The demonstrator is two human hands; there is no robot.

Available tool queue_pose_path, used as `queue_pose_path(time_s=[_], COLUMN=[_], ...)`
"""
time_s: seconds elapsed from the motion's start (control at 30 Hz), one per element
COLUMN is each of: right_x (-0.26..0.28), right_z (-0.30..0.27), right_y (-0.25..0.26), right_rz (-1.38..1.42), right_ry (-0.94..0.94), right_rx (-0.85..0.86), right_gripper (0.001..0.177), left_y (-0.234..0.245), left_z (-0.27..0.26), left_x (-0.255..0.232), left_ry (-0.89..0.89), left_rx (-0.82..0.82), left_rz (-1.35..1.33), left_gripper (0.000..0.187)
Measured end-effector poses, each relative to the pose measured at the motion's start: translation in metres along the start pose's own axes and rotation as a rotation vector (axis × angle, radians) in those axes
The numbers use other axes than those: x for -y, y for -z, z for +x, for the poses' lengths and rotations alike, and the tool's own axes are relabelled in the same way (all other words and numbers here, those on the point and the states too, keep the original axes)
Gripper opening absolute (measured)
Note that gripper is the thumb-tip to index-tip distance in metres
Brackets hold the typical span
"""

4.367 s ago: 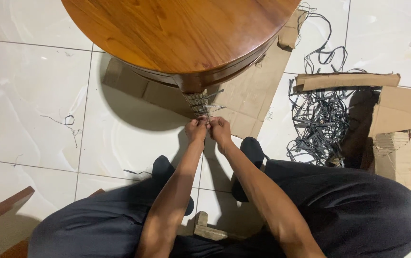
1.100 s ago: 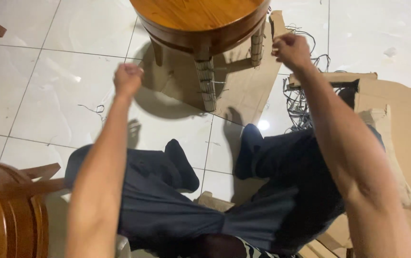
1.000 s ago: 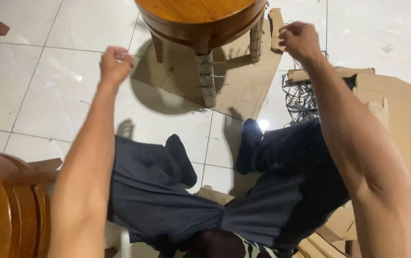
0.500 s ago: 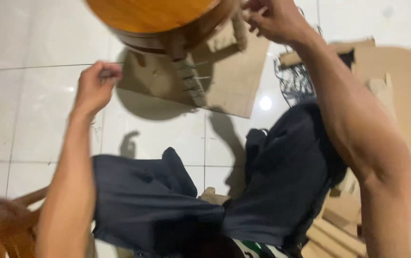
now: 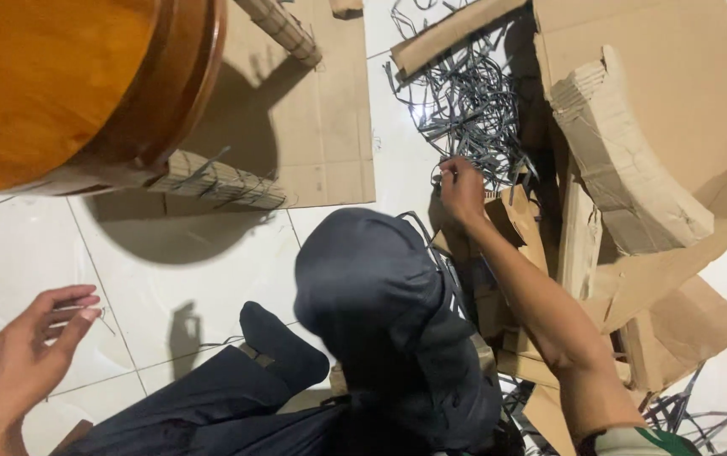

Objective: Wrapping a wooden table leg with corrugated cardboard and securing it with wire.

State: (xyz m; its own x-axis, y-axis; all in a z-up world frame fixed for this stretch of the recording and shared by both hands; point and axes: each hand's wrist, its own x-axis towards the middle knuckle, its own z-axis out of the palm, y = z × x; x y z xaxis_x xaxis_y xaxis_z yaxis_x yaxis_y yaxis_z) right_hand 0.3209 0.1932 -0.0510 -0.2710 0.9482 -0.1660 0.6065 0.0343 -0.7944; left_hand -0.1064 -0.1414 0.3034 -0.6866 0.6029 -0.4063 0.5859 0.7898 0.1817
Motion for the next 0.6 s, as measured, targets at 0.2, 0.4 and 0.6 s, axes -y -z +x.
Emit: queue_pose_path(time_s=[0.2, 0.4, 0.6], right_x=[0.023, 0.027, 0.049], right_z=[0.034, 0.069, 0.059], right_y=[-0.034, -0.061, -0.045], right_rz=[-0.002, -0.235, -0.028], right_ry=[0.054, 0.157, 0.194], right_rx=[-0.091, -0.103, -0.224], right_gripper=[0.021, 0.034, 0.015], left_y=[-0.003, 0.0, 0.003], left_z=[0.008, 0.006, 0.002], left_x=[-0.024, -0.052, -0.073], left_ry=[0.064, 0.035, 0.041], left_rx=[0.089, 0.06, 0.096], left_rz=[0.095, 0.045, -0.036], left_gripper=[0.038, 0.034, 0.037])
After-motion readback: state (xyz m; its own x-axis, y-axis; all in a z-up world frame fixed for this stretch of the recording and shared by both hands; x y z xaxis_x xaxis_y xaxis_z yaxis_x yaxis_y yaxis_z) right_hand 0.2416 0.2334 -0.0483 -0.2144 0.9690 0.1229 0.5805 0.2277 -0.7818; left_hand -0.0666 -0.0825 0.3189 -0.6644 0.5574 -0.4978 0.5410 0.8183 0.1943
